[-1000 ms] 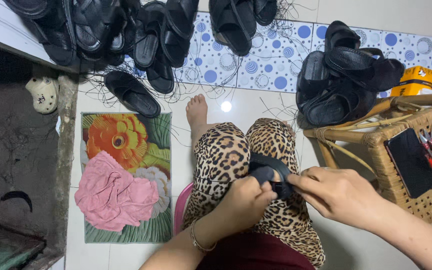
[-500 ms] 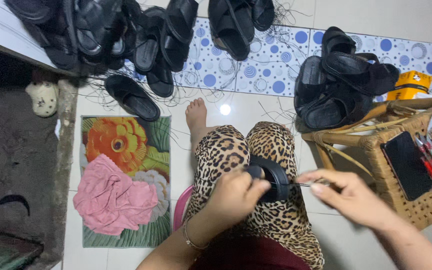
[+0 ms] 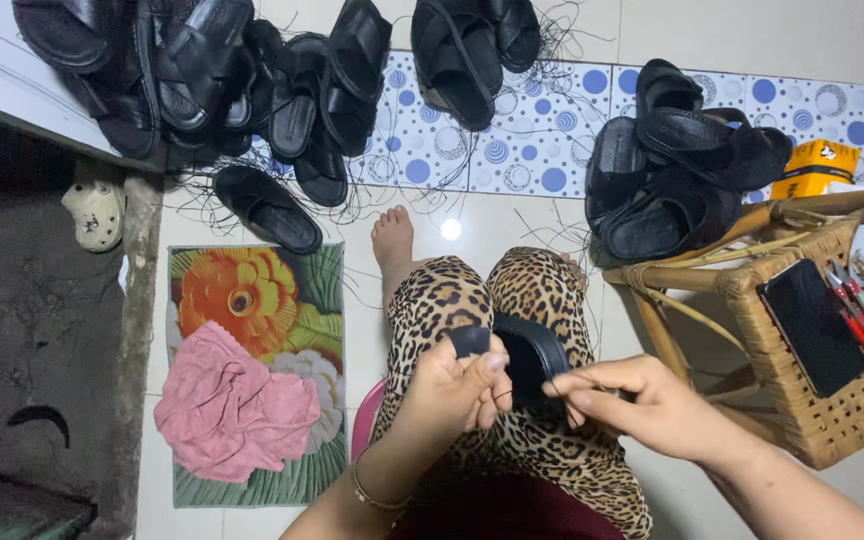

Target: The person sits on the floor and sews a black slip-on shoe using a needle and thread. They repeatedly pass the needle through the shoe's sole and upper, pulling the thread to secure the stitching.

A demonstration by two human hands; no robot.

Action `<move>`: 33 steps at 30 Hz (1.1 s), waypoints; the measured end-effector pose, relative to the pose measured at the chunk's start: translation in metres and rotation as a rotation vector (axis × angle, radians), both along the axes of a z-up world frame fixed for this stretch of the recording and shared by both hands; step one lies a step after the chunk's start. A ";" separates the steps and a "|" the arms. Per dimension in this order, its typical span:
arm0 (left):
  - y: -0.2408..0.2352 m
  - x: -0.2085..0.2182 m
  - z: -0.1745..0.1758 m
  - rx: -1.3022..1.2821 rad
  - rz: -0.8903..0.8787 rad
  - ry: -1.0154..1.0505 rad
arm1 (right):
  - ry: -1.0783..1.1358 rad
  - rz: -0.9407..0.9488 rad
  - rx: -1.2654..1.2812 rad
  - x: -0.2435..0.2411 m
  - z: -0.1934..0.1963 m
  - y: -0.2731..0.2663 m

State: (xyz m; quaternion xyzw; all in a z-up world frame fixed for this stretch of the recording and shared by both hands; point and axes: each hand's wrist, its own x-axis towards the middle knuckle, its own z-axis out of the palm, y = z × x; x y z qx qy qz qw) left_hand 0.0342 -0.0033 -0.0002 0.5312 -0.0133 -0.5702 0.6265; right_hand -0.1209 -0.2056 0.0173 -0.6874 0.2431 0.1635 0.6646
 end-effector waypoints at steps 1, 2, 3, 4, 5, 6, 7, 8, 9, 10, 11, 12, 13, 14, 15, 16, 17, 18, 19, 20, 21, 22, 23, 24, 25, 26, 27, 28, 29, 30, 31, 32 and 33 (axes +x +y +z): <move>0.001 -0.001 0.004 0.003 0.000 0.000 | 0.000 0.000 0.003 0.003 -0.001 0.006; 0.001 -0.002 0.008 -0.014 0.021 0.032 | -0.102 0.056 -0.190 0.006 -0.003 0.013; 0.000 -0.002 0.012 -0.037 0.041 0.062 | -0.205 0.107 -0.387 0.010 -0.004 0.018; 0.000 -0.005 0.011 -0.038 0.041 0.060 | -0.207 0.107 -0.389 0.011 -0.005 0.023; 0.000 -0.008 0.011 -0.082 0.067 0.123 | -0.284 0.174 -0.537 0.011 -0.005 0.028; 0.000 -0.011 0.009 -0.125 0.093 0.185 | -0.362 0.242 -0.685 0.012 -0.006 0.034; -0.001 -0.012 0.006 -0.123 0.089 0.188 | -0.358 0.239 -0.684 0.012 -0.010 0.032; -0.002 -0.013 0.003 -0.117 0.092 0.156 | -0.425 0.220 -0.877 0.012 -0.013 0.030; -0.003 -0.013 0.000 -0.111 0.094 0.122 | -0.492 0.198 -1.071 0.012 -0.017 0.029; 0.001 -0.010 0.003 -0.109 0.089 0.124 | -0.489 0.194 -1.071 0.002 -0.028 0.007; 0.004 -0.006 0.006 -0.038 0.032 0.080 | -0.468 0.079 -1.225 -0.008 -0.040 -0.017; 0.008 -0.002 0.008 0.034 -0.025 0.036 | -0.444 -0.041 -1.377 -0.017 -0.051 -0.040; 0.016 0.003 0.007 0.035 -0.023 0.038 | -0.443 -0.038 -1.375 -0.025 -0.048 -0.069; 0.023 0.007 0.005 0.159 -0.205 -0.142 | -0.403 -0.194 -1.407 -0.032 -0.044 -0.097; 0.031 0.012 0.003 0.280 -0.391 -0.325 | -0.364 -0.356 -1.438 -0.041 -0.041 -0.126; 0.039 0.013 -0.007 0.279 -0.392 -0.325 | -0.363 -0.357 -1.439 -0.053 -0.053 -0.156; 0.045 0.014 -0.018 0.349 -0.624 -0.443 | -0.265 -0.412 -1.401 -0.067 -0.064 -0.186; 0.052 0.015 -0.028 0.416 -0.856 -0.562 | -0.169 -0.465 -1.360 -0.081 -0.074 -0.215; 0.049 0.014 -0.026 0.415 -0.846 -0.562 | -0.176 -0.459 -1.362 -0.073 -0.066 -0.200; 0.047 0.012 -0.023 0.168 -0.624 -0.492 | -0.248 -0.369 -1.372 -0.066 -0.058 -0.184; 0.049 0.009 -0.020 -0.066 -0.404 -0.408 | -0.308 -0.279 -1.371 -0.062 -0.053 -0.163; 0.041 0.007 -0.014 -0.060 -0.402 -0.400 | -0.304 -0.272 -1.364 -0.039 -0.039 -0.122; 0.031 0.009 -0.008 -0.244 -0.199 -0.344 | -0.320 -0.205 -1.136 -0.017 -0.026 -0.082; 0.021 0.010 -0.002 -0.427 0.005 -0.281 | -0.337 -0.139 -0.909 0.006 -0.012 -0.042; 0.012 0.009 -0.004 -0.428 0.002 -0.283 | -0.339 -0.142 -0.910 0.008 -0.014 -0.035; 0.004 0.008 -0.007 -0.498 0.154 -0.033 | -0.287 0.023 -0.708 0.010 -0.015 -0.027; -0.003 0.006 -0.009 -0.559 0.308 0.220 | -0.234 0.185 -0.502 0.012 -0.017 -0.019; 0.001 0.014 -0.015 -0.558 0.307 0.220 | -0.234 0.183 -0.502 0.013 -0.011 -0.021; 0.004 0.020 -0.021 -0.691 0.446 0.382 | -0.177 0.300 -0.487 0.011 -0.005 -0.023; 0.006 0.026 -0.028 -0.821 0.586 0.545 | -0.120 0.416 -0.469 0.010 0.001 -0.025; 0.015 0.038 -0.033 -0.819 0.589 0.547 | -0.117 0.419 -0.466 0.009 0.005 -0.026; 0.024 0.050 -0.039 -0.673 0.752 0.485 | -0.188 0.385 -0.420 0.007 0.009 -0.026; 0.033 0.063 -0.045 -0.524 0.907 0.417 | -0.262 0.352 -0.373 0.007 0.013 -0.027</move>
